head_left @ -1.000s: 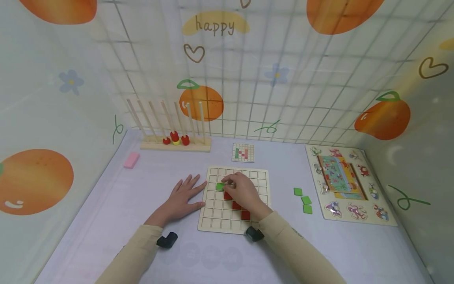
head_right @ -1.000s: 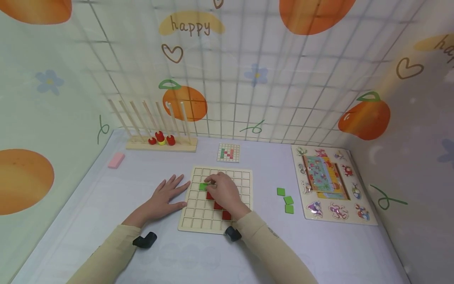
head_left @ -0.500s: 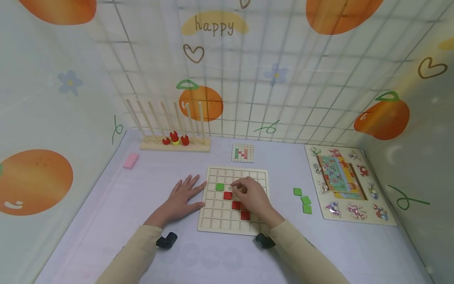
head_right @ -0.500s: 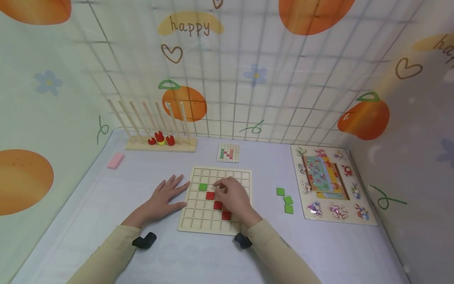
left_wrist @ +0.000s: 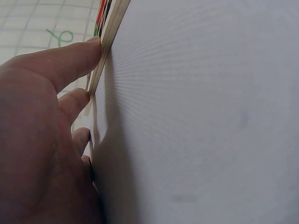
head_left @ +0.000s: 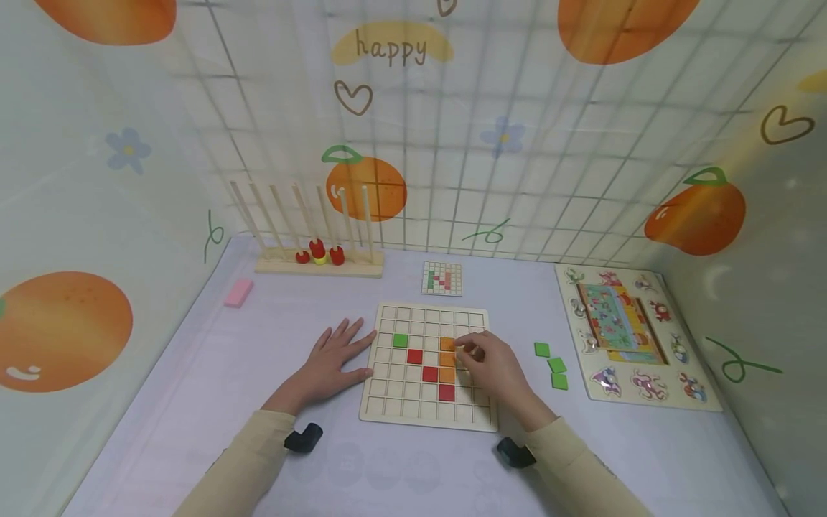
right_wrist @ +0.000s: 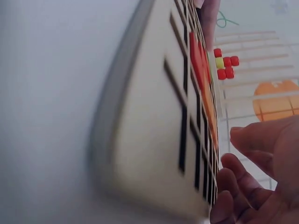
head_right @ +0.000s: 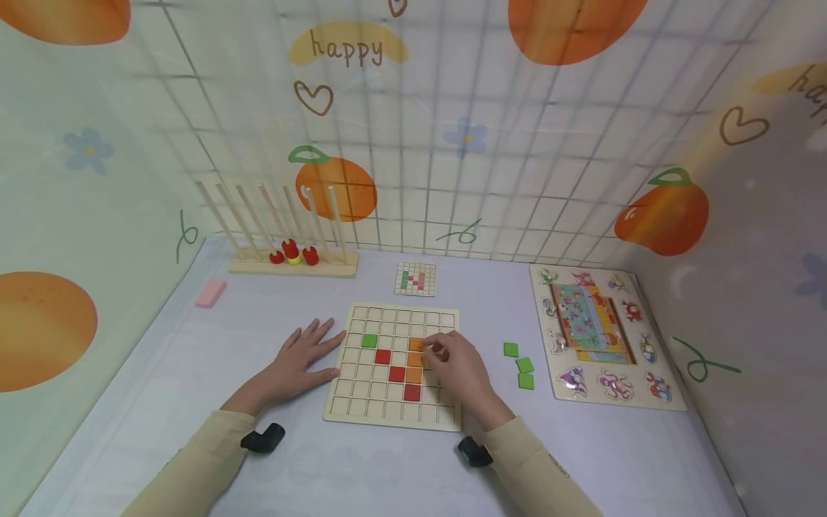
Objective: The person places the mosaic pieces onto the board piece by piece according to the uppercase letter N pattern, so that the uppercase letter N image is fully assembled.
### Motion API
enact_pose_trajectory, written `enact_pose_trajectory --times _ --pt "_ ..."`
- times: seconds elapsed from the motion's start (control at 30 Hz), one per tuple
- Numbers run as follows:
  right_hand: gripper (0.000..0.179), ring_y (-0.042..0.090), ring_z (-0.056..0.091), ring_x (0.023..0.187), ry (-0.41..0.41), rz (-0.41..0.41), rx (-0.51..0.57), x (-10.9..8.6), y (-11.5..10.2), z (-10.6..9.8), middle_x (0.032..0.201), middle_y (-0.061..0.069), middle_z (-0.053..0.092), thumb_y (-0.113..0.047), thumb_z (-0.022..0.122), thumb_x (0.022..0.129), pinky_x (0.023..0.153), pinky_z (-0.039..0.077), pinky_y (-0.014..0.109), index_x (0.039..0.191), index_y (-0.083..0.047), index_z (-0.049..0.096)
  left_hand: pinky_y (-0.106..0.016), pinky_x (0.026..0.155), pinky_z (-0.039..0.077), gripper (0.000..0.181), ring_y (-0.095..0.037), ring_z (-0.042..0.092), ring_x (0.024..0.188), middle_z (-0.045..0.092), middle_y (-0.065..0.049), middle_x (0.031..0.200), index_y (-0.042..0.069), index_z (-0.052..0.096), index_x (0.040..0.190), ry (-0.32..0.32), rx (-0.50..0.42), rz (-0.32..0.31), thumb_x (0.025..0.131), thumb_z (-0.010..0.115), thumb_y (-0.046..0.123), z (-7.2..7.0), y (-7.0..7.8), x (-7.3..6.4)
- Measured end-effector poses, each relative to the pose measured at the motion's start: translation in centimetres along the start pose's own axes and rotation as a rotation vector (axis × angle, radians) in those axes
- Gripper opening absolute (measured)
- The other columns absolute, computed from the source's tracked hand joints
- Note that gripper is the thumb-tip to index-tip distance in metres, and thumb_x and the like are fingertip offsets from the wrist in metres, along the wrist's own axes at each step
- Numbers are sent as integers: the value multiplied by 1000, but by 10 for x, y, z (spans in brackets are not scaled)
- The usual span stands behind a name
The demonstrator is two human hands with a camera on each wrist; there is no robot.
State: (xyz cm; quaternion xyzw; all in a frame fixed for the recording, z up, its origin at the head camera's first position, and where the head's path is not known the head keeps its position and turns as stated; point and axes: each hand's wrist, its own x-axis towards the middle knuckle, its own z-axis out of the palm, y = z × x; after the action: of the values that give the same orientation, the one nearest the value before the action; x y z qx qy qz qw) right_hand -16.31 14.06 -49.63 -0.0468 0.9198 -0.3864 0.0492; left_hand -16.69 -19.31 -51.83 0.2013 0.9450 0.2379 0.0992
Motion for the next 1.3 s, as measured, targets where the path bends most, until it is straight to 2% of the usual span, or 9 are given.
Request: enact_pose_trajectory --times 0.37,0.6,0.87,1.0,1.13,1.3 --pt "21 17 57 84 28 64 -45 -10 27 -22 97 0 62 -19 73 94 67 49 29 116 -17 74 -58 124 0 74 -34 3 157 15 -6 170 25 35 160 -8 12 -3 97 64 51 -1 2 -1" --pt "25 20 56 87 52 112 -80 -18 49 -42 103 5 62 -20 71 96 66 49 31 120 -14 72 -58 124 1 74 -35 4 157 16 -7 170 24 35 160 -3 11 1 97 64 49 -2 3 -1" --pt "26 23 58 90 108 108 -145 -22 70 -67 105 8 64 -17 71 95 71 49 33 120 -11 72 -59 123 1 73 -36 4 156 16 -8 170 23 36 160 1 13 2 97 64 49 -2 4 -1" --pt "27 24 59 90 124 92 -160 -23 78 -77 106 10 63 -17 71 95 69 48 33 121 -10 72 -60 123 2 74 -36 5 156 17 -8 170 23 36 160 5 20 6 97 64 49 -2 4 -2" --pt "30 26 59 94 132 83 -162 -24 84 -85 112 14 61 -17 72 95 67 47 33 123 -7 71 -60 123 3 73 -36 5 156 18 -8 170 22 37 159 9 23 8 97 64 48 -2 5 -2" --pt "35 30 54 99 128 89 -193 -20 88 -88 125 22 58 -17 73 94 74 45 39 127 -6 70 -60 123 3 72 -37 6 156 18 -9 170 22 38 159 12 23 7 97 64 48 -2 6 -2"
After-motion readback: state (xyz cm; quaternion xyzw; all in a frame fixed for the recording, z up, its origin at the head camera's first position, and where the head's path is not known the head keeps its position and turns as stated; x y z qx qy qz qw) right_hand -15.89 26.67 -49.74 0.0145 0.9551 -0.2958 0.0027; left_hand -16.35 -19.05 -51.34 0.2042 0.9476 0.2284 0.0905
